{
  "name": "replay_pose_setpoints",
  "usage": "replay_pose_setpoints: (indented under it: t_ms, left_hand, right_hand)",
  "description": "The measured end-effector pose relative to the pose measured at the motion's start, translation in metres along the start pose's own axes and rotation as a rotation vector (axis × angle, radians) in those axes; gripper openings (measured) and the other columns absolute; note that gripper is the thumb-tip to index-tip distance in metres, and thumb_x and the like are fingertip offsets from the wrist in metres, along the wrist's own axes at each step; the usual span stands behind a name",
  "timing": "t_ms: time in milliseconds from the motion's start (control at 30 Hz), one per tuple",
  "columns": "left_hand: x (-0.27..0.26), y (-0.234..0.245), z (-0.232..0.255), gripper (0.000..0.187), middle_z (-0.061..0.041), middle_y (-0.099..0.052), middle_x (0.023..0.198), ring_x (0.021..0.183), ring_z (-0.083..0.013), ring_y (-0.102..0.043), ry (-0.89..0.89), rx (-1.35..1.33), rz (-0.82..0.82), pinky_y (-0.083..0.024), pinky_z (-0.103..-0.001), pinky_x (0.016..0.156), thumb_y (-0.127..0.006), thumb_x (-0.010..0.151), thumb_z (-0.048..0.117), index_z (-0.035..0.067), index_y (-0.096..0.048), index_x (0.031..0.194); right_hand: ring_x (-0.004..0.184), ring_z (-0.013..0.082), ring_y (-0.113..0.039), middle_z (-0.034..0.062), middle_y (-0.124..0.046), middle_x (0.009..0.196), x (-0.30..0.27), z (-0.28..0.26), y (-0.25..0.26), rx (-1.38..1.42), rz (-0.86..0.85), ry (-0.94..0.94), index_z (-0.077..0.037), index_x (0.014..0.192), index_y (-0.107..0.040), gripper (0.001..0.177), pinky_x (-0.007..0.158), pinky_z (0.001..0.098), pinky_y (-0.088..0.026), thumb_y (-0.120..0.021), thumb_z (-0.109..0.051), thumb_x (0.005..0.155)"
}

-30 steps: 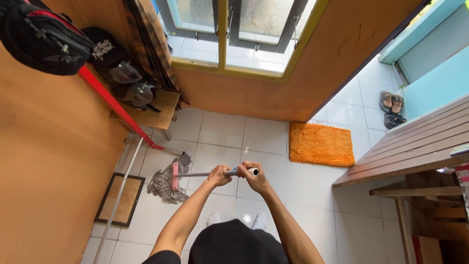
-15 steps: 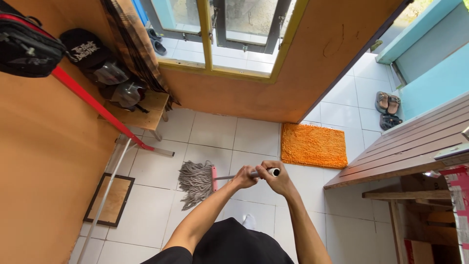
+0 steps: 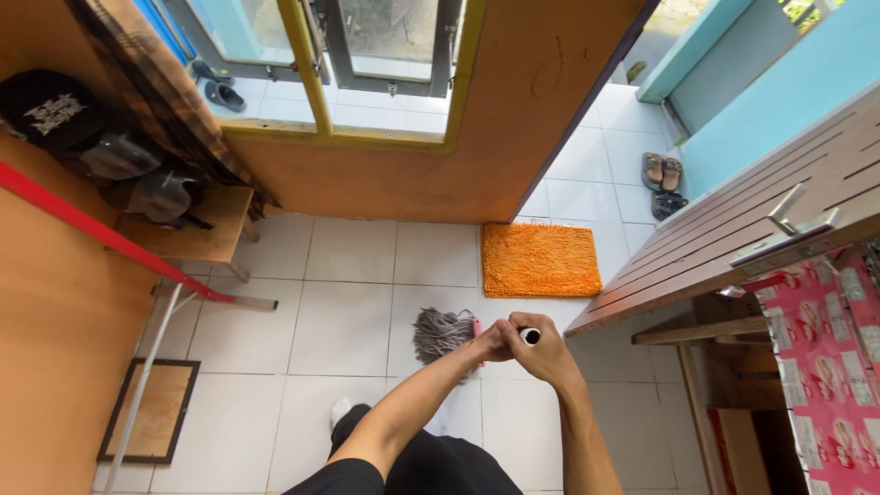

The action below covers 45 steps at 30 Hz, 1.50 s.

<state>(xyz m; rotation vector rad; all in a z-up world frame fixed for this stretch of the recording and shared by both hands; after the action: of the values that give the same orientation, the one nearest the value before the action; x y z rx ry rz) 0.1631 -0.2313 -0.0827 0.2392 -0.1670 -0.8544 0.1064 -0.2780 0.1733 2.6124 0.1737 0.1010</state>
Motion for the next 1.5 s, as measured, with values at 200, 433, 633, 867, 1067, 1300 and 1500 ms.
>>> replay_pose_setpoints:
  t_ms: [200,433,633,867,1067,1300,1500]
  left_hand:
    - [0.015,0.008,-0.002,0.018,-0.018,-0.068,0.089,0.085,-0.0285,-0.063,0.047,0.207,-0.062,-0.054,-0.04,0.077,-0.064,0.085,0.014,0.002,-0.062,0.098]
    - [-0.019,0.08,0.059,0.015,-0.017,-0.072,0.081,0.08,-0.0353,-0.069,0.221,0.335,-0.101,-0.057,-0.046,0.072,-0.062,0.082,0.02,0.006,-0.068,0.083]
    - [-0.064,0.134,0.06,0.017,-0.014,-0.075,0.089,0.089,-0.0353,-0.07,0.267,0.355,-0.001,-0.058,-0.045,0.077,-0.062,0.084,0.023,0.011,-0.074,0.087]
    - [-0.12,0.211,0.059,0.02,-0.014,-0.075,0.09,0.087,-0.0364,-0.071,0.424,0.359,0.086,-0.058,-0.047,0.081,-0.062,0.084,0.025,0.02,-0.078,0.094]
    - [-0.172,0.265,0.013,0.023,-0.016,-0.075,0.091,0.089,-0.0381,-0.071,0.523,0.424,0.116,-0.058,-0.047,0.082,-0.065,0.085,0.031,0.012,-0.076,0.089]
    - [-0.235,0.325,-0.03,0.022,-0.017,-0.075,0.092,0.09,-0.0392,-0.07,0.576,0.513,0.149,-0.058,-0.048,0.082,-0.066,0.077,0.022,0.015,-0.078,0.094]
    - [-0.269,0.35,-0.051,0.021,-0.018,-0.073,0.085,0.087,-0.0407,-0.069,0.605,0.51,0.15,-0.057,-0.048,0.08,-0.062,0.078,0.017,0.017,-0.079,0.09]
  right_hand:
    - [0.065,0.0091,-0.046,0.0025,-0.053,0.064,0.008,0.005,0.01,0.07,-0.062,-0.089,0.0,0.074,-0.06,0.04,0.059,0.0285,-0.043,-0.065,-0.03,0.1]
    - [0.062,0.0081,-0.045,-0.0004,-0.053,0.063,0.027,0.001,-0.001,0.154,-0.103,-0.074,-0.003,0.071,-0.057,0.04,0.053,0.0278,-0.04,-0.069,-0.032,0.097]
    - [0.062,0.008,-0.042,-0.0025,-0.05,0.064,0.053,-0.005,-0.049,0.299,-0.128,0.003,-0.005,0.07,-0.055,0.04,0.053,0.0275,-0.037,-0.07,-0.03,0.097]
    - [0.065,0.01,-0.045,-0.0004,-0.052,0.066,0.09,-0.022,-0.114,0.459,-0.13,0.035,-0.005,0.069,-0.057,0.039,0.057,0.0288,-0.038,-0.071,-0.027,0.098]
    - [0.07,0.0126,-0.054,0.0023,-0.058,0.068,0.115,-0.035,-0.181,0.505,-0.138,0.051,-0.005,0.071,-0.061,0.037,0.065,0.0302,-0.048,-0.07,-0.029,0.098]
    - [0.074,0.0134,-0.054,0.0041,-0.06,0.074,0.137,-0.044,-0.264,0.621,-0.176,0.03,-0.004,0.075,-0.059,0.034,0.069,0.0304,-0.047,-0.065,-0.026,0.101]
    - [0.071,0.0137,-0.053,0.005,-0.058,0.071,0.147,-0.039,-0.315,0.635,-0.143,0.014,-0.005,0.073,-0.053,0.037,0.067,0.0304,-0.046,-0.062,-0.023,0.103]
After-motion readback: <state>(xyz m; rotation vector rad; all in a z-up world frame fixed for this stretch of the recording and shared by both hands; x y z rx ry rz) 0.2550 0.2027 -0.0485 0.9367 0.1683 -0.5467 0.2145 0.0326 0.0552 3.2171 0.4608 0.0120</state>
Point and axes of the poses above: each hand's wrist, its own x-axis towards the middle knuckle, its own y-axis out of the back of the hand, z = x × y, the point moved 3 cm from there along x, towards the middle knuckle
